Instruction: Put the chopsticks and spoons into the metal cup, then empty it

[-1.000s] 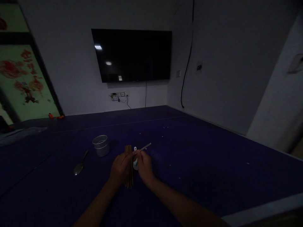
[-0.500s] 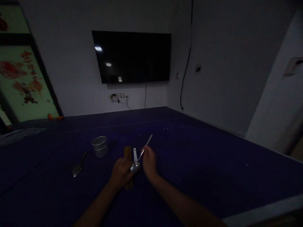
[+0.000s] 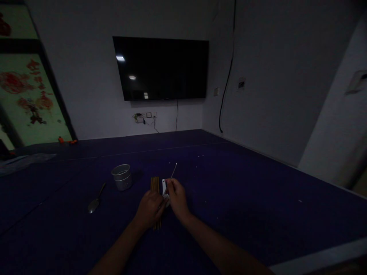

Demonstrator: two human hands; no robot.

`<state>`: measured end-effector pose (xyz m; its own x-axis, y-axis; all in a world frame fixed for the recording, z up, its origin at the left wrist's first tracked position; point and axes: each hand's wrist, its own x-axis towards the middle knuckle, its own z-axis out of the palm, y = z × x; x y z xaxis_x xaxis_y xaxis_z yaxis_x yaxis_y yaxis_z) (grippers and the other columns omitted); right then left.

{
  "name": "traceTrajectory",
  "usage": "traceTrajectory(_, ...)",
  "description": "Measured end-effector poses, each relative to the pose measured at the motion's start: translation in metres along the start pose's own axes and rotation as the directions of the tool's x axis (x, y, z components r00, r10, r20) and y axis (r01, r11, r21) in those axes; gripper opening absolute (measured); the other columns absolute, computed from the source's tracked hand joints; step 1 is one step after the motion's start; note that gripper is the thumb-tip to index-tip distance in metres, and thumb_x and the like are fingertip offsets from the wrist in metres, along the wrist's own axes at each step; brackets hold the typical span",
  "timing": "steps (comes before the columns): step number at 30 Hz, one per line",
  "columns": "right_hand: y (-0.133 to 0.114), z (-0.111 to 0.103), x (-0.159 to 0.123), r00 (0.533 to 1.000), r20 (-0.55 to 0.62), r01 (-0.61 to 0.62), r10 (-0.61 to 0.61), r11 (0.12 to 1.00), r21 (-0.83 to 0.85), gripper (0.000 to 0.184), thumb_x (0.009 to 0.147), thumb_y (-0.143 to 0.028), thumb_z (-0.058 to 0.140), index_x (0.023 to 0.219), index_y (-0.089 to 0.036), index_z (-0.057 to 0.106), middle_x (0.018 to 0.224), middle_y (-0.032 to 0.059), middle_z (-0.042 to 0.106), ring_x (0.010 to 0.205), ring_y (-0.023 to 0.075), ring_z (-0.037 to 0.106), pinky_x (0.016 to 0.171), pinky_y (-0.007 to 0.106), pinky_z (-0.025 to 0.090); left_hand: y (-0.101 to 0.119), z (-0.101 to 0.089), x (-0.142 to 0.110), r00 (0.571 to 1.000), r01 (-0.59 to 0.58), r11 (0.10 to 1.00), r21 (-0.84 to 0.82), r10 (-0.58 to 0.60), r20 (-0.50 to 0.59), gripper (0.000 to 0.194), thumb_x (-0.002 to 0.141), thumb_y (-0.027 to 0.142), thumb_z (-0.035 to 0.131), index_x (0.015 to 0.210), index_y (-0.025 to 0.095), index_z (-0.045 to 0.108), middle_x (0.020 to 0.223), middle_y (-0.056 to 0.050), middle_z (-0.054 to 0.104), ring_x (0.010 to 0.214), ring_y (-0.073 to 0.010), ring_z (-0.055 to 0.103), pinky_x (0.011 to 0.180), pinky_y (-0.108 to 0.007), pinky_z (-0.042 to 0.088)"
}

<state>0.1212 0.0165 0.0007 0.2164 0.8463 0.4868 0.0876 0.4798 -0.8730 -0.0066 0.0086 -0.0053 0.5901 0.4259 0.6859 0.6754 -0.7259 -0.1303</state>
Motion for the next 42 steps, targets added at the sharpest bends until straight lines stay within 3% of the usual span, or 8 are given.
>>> traceTrajectory(4,0.005,0.007,-0.005,0.997,0.078,-0.007,0.005,1.000,0.022,0.033,0.079,-0.042,0.054,0.099,-0.017,0.063,0.082,0.0040,0.066,0.072,0.0165,0.060,0.065,0.026,0.045,-0.002,0.001,-0.001,0.999,0.042,0.998,0.039,-0.044,0.030,0.017,0.083,0.017,0.040,0.077,0.017,0.056,0.071,-0.006,0.061,0.066,-0.0172,0.053,0.063,-0.032,0.038)
traceTrajectory(7,0.012,0.008,-0.003,0.997,0.074,-0.001,0.002,1.000,-0.011,0.034,0.080,-0.039,0.052,0.102,-0.017,0.064,0.082,0.0053,0.068,0.073,0.0181,0.061,0.067,0.028,0.046,-0.005,0.001,-0.001,0.994,0.087,0.995,0.037,-0.090,0.066,0.014,0.081,0.017,0.043,0.075,0.018,0.055,0.073,-0.006,0.062,0.070,-0.0181,0.054,0.065,-0.032,0.038)
traceTrajectory(12,0.026,-0.005,0.016,0.997,0.008,-0.074,0.078,0.974,-0.214,0.032,0.084,-0.033,0.042,0.087,-0.014,0.067,0.065,0.0026,0.065,0.053,0.0134,0.055,0.050,0.023,0.041,-0.007,-0.002,0.001,0.985,0.142,0.990,0.016,-0.143,0.094,0.012,0.080,0.028,0.051,0.083,0.019,0.058,0.078,-0.005,0.062,0.076,-0.0195,0.054,0.067,-0.032,0.037)
traceTrajectory(17,0.037,-0.024,0.031,0.996,0.017,-0.076,0.089,0.925,-0.372,0.030,0.079,-0.027,0.050,0.055,-0.014,0.061,0.050,0.0007,0.057,0.046,0.0115,0.050,0.046,0.021,0.031,-0.003,-0.005,0.003,0.987,0.116,0.993,-0.001,-0.115,0.113,0.025,0.079,0.044,0.056,0.079,0.019,0.059,0.077,-0.004,0.061,0.078,-0.0194,0.053,0.067,-0.031,0.036)
traceTrajectory(22,0.045,-0.025,0.030,0.993,0.050,-0.060,0.103,0.842,-0.537,0.024,0.070,-0.019,0.061,0.046,-0.015,0.059,0.048,0.0004,0.057,0.046,0.0113,0.049,0.047,0.022,0.025,0.000,-0.004,0.002,0.983,0.074,0.996,-0.049,-0.065,0.170,0.019,0.074,0.038,0.064,0.075,0.020,0.059,0.079,-0.003,0.061,0.082,-0.0189,0.053,0.070,-0.031,0.036)
traceTrajectory(27,0.048,-0.023,0.027,0.990,0.074,-0.043,0.123,0.747,-0.663,0.013,0.068,-0.017,0.064,0.055,-0.017,0.065,0.057,0.0031,0.064,0.052,0.0133,0.054,0.051,0.023,0.028,-0.001,-0.002,0.001,0.971,0.081,0.995,-0.055,-0.066,0.230,0.008,0.076,0.027,0.061,0.073,0.020,0.060,0.080,-0.003,0.061,0.082,-0.0183,0.053,0.071,-0.032,0.036)
traceTrajectory(35,0.048,-0.023,0.027,0.981,0.134,0.016,0.137,0.640,-0.768,0.012,0.073,-0.014,0.059,0.067,-0.017,0.069,0.074,0.0093,0.070,0.069,0.0171,0.062,0.058,0.023,0.033,-0.001,0.003,0.001,0.983,0.043,0.999,-0.031,-0.036,0.181,0.020,0.084,0.021,0.048,0.069,0.019,0.061,0.073,-0.004,0.061,0.075,-0.0158,0.053,0.068,-0.030,0.037)
traceTrajectory(42,0.045,-0.022,0.024,0.977,0.161,0.048,0.139,0.597,-0.801,0.020,0.073,-0.009,0.053,0.067,-0.016,0.070,0.075,0.0109,0.070,0.071,0.0177,0.063,0.059,0.023,0.033,-0.006,0.006,0.001,0.980,0.188,0.977,-0.103,-0.180,0.086,0.028,0.086,0.024,0.042,0.071,0.018,0.063,0.070,-0.005,0.065,0.068,-0.0158,0.058,0.065,-0.031,0.041)
